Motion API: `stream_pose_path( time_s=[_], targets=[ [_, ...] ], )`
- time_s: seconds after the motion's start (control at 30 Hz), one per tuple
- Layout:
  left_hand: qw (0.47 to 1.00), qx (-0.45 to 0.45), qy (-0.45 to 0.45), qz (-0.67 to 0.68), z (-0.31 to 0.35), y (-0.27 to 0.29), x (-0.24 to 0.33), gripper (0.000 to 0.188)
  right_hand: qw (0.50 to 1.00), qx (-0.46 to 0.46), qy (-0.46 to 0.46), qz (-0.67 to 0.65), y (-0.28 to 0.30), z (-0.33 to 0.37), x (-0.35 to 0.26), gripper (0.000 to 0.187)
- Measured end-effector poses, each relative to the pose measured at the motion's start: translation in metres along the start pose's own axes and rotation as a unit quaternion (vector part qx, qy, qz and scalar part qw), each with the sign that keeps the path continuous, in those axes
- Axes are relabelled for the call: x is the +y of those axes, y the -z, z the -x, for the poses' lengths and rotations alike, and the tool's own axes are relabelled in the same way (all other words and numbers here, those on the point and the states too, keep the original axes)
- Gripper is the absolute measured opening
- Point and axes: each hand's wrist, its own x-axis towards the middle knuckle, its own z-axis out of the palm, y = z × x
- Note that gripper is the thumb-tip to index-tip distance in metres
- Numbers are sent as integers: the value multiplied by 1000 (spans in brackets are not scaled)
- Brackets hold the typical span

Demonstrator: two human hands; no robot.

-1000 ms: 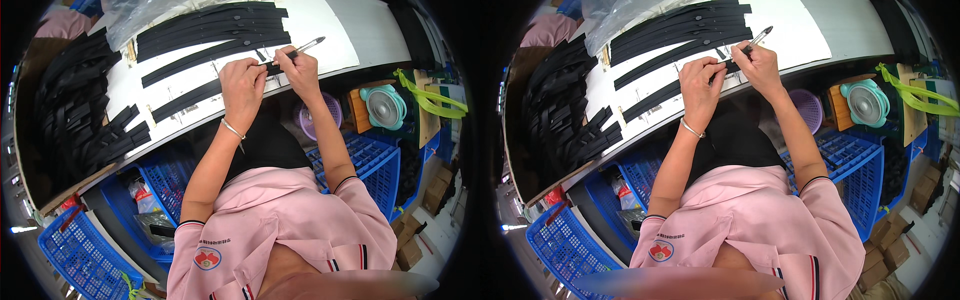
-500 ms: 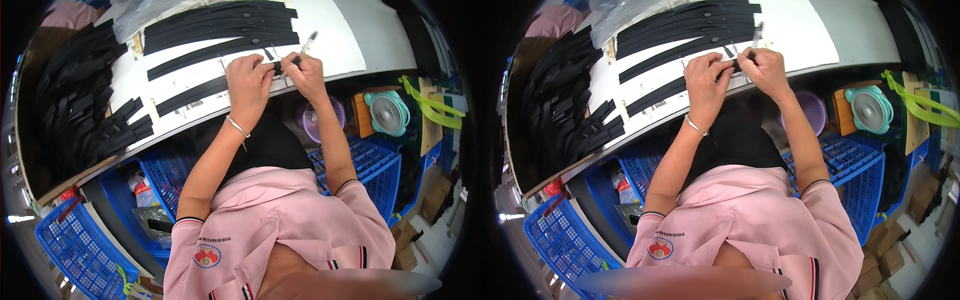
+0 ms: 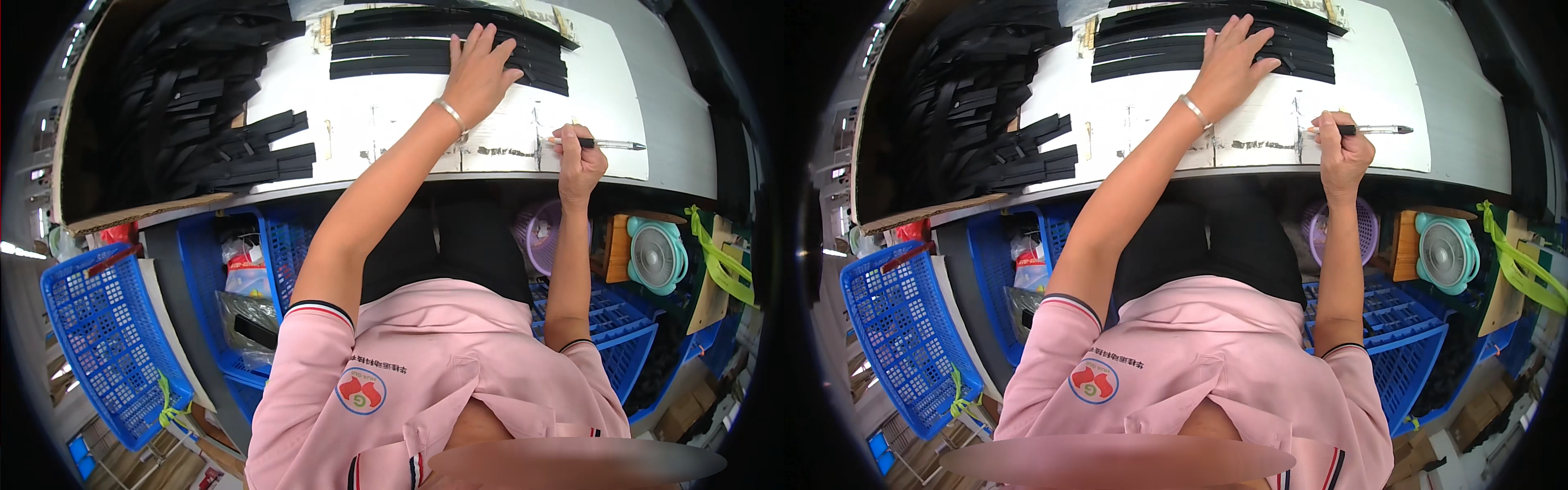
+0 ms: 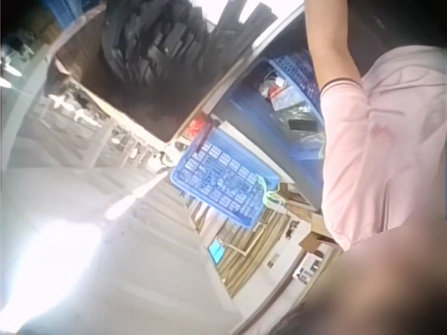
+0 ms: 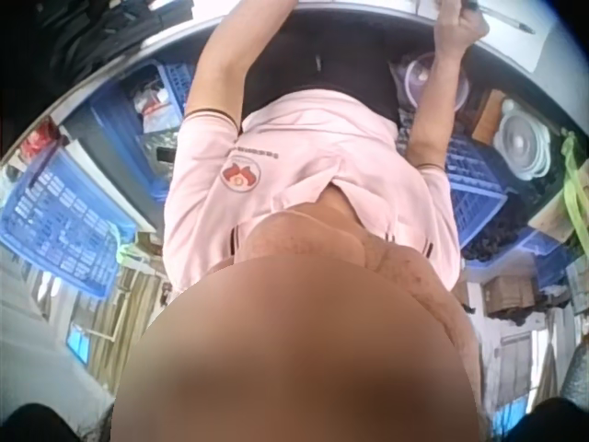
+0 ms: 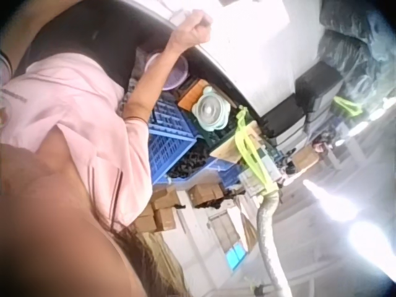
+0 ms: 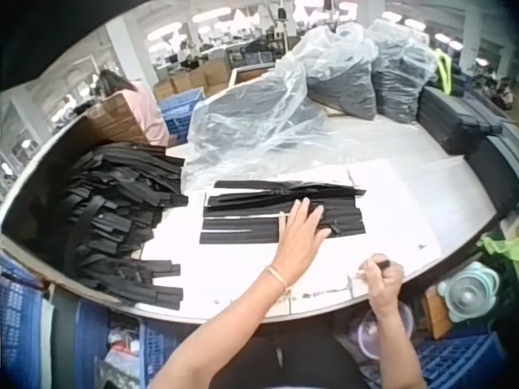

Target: Marking black fabric strips with a pen using a template on a workbench.

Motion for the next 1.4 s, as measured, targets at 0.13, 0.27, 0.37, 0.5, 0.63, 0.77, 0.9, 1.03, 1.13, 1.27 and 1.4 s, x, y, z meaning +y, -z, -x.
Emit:
stream_pose_path(
  time_s=[0.13,0.27,0.37,0.5,0.63,0.77,0.9,1.03,1.13,1.27,1.4],
  targets=[
    [1000,-3,1,-3,50,52,-1,44,999,14,-4,31,3,3,5,17],
    [982,2,73,-171,115,128,-42,54,999,22,16,34,-1,1,4,17],
    [945,22,133,-297,149,182,-84,56,999,25,11,38,0,1,5,18],
    [922,49,197,-329,173,223,-134,30,998,32,21,53,-6,-1,4,18],
    [935,67,134,-320,151,225,-122,19,998,35,11,44,-6,-1,6,15],
    [984,33,39,-169,116,182,-53,19,996,56,28,57,-7,-1,4,11],
    [1000,0,31,2,99,114,2,24,995,52,48,72,-14,0,-13,27],
    [996,-38,14,77,82,70,42,32,960,16,187,207,-27,27,-30,42],
    [997,-42,-12,68,80,59,59,34,923,-16,242,299,-36,46,-25,41],
    [998,1,-26,52,99,62,48,31,912,-42,224,343,-10,47,-15,47],
    [997,-1,-34,-64,125,79,33,33,905,-27,192,378,31,38,-1,51]
  ],
)
